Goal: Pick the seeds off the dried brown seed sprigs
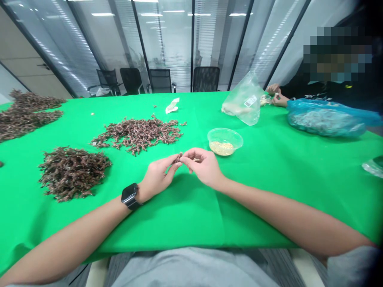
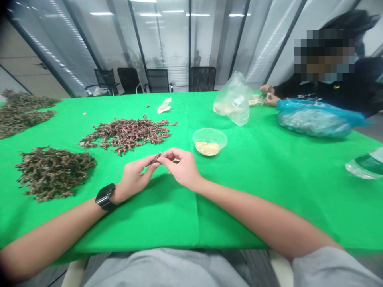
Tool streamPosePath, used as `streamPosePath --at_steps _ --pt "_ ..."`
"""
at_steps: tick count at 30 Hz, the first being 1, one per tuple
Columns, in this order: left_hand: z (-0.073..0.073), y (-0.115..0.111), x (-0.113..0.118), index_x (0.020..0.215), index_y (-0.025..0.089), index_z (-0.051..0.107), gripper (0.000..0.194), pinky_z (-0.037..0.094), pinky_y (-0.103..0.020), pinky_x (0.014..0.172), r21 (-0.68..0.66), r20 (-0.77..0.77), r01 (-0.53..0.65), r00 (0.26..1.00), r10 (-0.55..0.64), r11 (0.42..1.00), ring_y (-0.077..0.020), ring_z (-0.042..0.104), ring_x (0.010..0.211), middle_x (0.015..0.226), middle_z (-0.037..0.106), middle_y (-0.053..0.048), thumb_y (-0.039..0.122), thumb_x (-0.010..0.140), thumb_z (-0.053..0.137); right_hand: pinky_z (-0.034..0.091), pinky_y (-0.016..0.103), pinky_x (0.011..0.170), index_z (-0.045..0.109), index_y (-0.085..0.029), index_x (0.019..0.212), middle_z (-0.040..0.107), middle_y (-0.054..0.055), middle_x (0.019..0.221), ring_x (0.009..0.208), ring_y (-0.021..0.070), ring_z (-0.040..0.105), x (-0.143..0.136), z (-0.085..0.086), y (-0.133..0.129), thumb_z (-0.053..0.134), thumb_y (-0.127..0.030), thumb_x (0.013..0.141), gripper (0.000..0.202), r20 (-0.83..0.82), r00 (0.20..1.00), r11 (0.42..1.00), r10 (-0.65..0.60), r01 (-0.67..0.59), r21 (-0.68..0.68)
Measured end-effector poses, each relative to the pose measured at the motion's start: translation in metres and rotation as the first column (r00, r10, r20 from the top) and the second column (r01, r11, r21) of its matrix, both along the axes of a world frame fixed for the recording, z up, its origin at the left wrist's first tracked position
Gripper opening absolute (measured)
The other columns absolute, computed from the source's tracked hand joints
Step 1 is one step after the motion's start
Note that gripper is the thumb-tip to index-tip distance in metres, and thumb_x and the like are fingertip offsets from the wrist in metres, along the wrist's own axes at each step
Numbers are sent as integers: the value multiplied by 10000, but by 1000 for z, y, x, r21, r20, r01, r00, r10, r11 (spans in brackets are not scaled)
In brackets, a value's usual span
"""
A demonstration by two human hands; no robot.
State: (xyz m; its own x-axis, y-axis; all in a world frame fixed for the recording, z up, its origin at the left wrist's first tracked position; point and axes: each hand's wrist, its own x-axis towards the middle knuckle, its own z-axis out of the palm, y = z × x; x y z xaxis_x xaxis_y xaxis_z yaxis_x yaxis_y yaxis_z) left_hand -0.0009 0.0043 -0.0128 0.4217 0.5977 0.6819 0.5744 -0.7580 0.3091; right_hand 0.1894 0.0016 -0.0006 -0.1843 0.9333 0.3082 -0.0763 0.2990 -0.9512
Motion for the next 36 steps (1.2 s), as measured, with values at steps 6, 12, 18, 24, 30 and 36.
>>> streamPosePath --at_steps 6,12,18,24,30,36 --pt "5 -7 2 1248 157 666 361 592 -273 847 -185 88 51 996 -35 981 -203 748 967 1139 759 -85 363 996 510 519 274 656 699 -200 880 691 39 837 720 147 628 4 -2 -2 643 -315 901 130 200 964 916 -177 87 393" --pt "7 -8 7 1171 162 699 332 592 -291 861 -276 188 62 982 -10 959 -198 750 933 1097 771 -77 384 978 545 492 279 680 680 -195 887 673 36 831 714 141 598 5 0 -3 607 -293 914 125 269 941 900 -208 76 429" --pt "3 2 0 1220 173 656 297 588 -281 873 -95 39 45 998 -42 994 -200 739 999 1169 746 -95 312 980 549 431 258 531 635 -177 802 566 -27 642 526 101 509 -2 7 -5 688 -425 840 257 20 999 995 48 -46 -90" --pt "5 2 -5 1219 186 653 290 584 -290 891 -37 -3 22 1000 -23 999 -203 737 1006 1161 748 -93 310 982 540 404 239 496 653 -161 773 556 -35 640 523 80 480 0 13 0 818 -494 687 382 -183 968 921 174 -226 -318" --pt "8 -7 -1 1136 178 676 252 589 -253 788 -161 128 66 991 -46 985 -181 756 879 1043 778 -69 334 962 581 473 287 591 692 -205 823 673 25 769 642 142 585 5 10 0 731 -439 827 237 104 994 991 -25 11 133" --pt "12 -12 4 1093 157 681 263 585 -251 735 -270 246 127 967 -59 955 -168 744 774 910 778 -63 358 965 571 497 334 775 705 -227 910 714 66 887 801 181 613 14 11 -1 606 -287 937 119 310 938 837 -155 -42 546"
